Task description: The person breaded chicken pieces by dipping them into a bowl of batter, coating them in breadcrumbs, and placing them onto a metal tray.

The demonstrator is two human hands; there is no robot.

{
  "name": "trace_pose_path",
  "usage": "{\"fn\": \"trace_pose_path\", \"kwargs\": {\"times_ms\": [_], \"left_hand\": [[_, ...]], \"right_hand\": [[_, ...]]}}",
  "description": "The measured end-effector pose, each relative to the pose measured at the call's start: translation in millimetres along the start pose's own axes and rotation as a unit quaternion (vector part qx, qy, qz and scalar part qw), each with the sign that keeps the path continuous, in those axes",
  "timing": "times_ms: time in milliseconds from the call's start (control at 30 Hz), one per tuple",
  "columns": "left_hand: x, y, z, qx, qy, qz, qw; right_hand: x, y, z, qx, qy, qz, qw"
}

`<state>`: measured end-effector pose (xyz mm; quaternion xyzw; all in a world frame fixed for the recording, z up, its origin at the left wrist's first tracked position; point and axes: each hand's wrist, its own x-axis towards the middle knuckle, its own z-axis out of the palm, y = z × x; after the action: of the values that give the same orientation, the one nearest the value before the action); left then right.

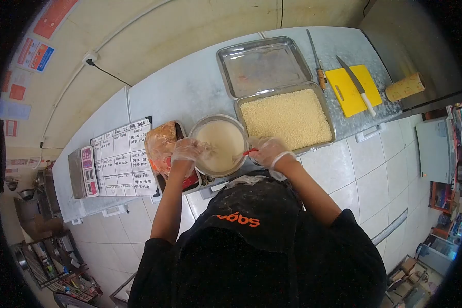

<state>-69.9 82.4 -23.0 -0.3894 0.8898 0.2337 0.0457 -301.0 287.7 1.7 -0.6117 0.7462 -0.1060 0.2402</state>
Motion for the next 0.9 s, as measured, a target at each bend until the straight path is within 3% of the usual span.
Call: {"fn": "trace_pose_path", "kwargs": {"times_ms": [100, 167, 233, 267, 333, 367, 500, 667, 767, 900], "left_hand": [[11, -28, 35, 0.007, 0.033, -0.033, 0.999], [7, -42, 49, 0.019, 0.036, -0.001, 0.999], [1, -59, 50, 0.024, 0.027, 0.045, 0.998], [-1, -63, 48, 0.011, 0.024, 0.049, 0.998], [-8, -55, 29, -0.075, 0.029, -0.026, 0.996], [-9, -58, 31, -0.127, 0.04, -0.05, 0.99], [-20, -42, 22, -0.251, 0.075, -0.151, 0.953], [-36, -28, 18, -0.229, 0.101, -0.223, 0.942], [-37, 22, -16, -0.275, 0.101, -0.233, 0.927], [-31, 69, -22, -0.325, 0.084, -0.158, 0.929]], "right_hand": [[-13, 67, 34, -0.041, 0.218, 0.04, 0.974], [-39, 106, 14, -0.012, 0.212, 0.118, 0.97], [-52, 157, 10, -0.025, 0.21, 0.326, 0.921], [-62, 182, 16, -0.043, 0.234, 0.365, 0.9], [-74, 221, 19, -0.08, 0.281, 0.434, 0.852], [-75, 233, 17, -0.051, 0.241, 0.461, 0.852], [-63, 264, 36, -0.031, 0.245, 0.501, 0.829], [-81, 290, 38, -0.105, 0.244, 0.438, 0.859], [-85, 297, 42, -0.065, 0.225, 0.369, 0.899], [-96, 282, 39, -0.007, 0.348, 0.213, 0.913]]}}
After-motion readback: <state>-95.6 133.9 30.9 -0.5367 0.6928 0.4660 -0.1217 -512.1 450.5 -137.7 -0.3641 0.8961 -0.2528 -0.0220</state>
